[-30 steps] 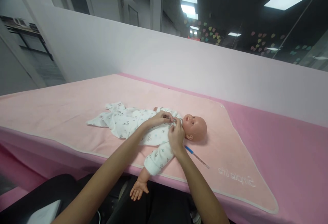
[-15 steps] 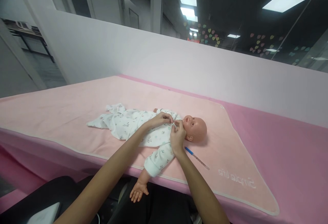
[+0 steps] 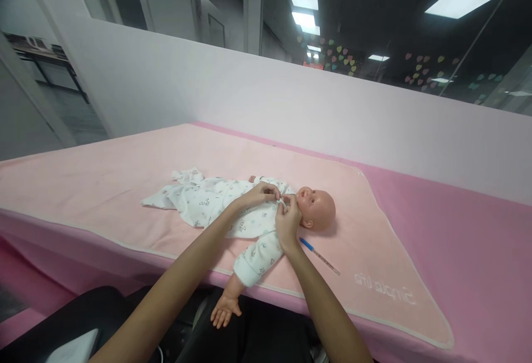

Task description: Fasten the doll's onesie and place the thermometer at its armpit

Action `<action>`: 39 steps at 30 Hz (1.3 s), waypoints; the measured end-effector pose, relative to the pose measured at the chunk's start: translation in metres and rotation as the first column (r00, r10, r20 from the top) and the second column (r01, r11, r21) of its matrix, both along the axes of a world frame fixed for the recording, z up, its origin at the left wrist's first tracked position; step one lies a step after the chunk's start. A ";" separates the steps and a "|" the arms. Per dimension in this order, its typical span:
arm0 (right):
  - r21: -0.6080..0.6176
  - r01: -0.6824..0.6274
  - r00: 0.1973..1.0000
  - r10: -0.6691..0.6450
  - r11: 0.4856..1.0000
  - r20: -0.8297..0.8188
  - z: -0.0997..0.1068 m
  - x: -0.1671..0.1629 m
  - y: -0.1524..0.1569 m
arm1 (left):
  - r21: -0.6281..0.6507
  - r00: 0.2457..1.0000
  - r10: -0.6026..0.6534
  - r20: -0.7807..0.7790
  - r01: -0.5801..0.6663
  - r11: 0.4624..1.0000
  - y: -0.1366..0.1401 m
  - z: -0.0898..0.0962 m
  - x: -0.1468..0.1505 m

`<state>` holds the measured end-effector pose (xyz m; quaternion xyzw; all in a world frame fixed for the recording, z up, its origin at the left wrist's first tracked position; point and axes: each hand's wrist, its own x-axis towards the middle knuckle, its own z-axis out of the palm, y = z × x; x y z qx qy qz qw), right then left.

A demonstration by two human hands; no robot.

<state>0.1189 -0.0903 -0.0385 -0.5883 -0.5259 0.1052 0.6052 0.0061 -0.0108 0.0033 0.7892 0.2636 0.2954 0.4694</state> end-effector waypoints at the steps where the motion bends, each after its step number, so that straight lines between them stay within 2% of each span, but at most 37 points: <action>1: 0.004 0.000 1.000 0.000 1.000 0.003 0.000 0.000 0.000 | 0.004 1.000 0.003 -0.006 -0.003 1.000 -0.001 0.001 0.000; 11: 0.057 -0.004 0.999 0.002 0.998 0.046 0.000 0.001 0.000 | 0.081 0.998 -0.064 -0.030 0.066 0.995 -0.002 0.003 -0.001; 17: 0.075 0.012 0.998 -0.016 0.997 0.058 0.004 -0.001 -0.002 | 0.123 0.997 -0.042 -0.064 0.050 0.991 -0.001 0.001 -0.001; 24: 0.094 0.036 0.995 -0.045 0.995 0.089 -0.002 0.000 0.002 | 0.126 0.996 -0.043 -0.081 0.053 0.991 -0.002 0.004 0.000; 29: 0.115 0.041 0.981 -0.062 0.992 0.185 -0.002 -0.001 0.000 | 0.132 0.994 -0.021 -0.105 0.035 0.991 -0.002 0.003 0.000; 33: 0.114 0.023 0.967 -0.051 0.993 0.248 -0.002 -0.002 -0.001 | 0.093 0.995 -0.003 -0.095 0.012 0.996 -0.001 0.003 -0.001; 39: 0.113 0.039 0.960 -0.069 0.993 0.271 -0.001 -0.002 -0.002 | -0.005 0.998 -0.055 -0.007 0.055 0.998 0.002 0.000 -0.001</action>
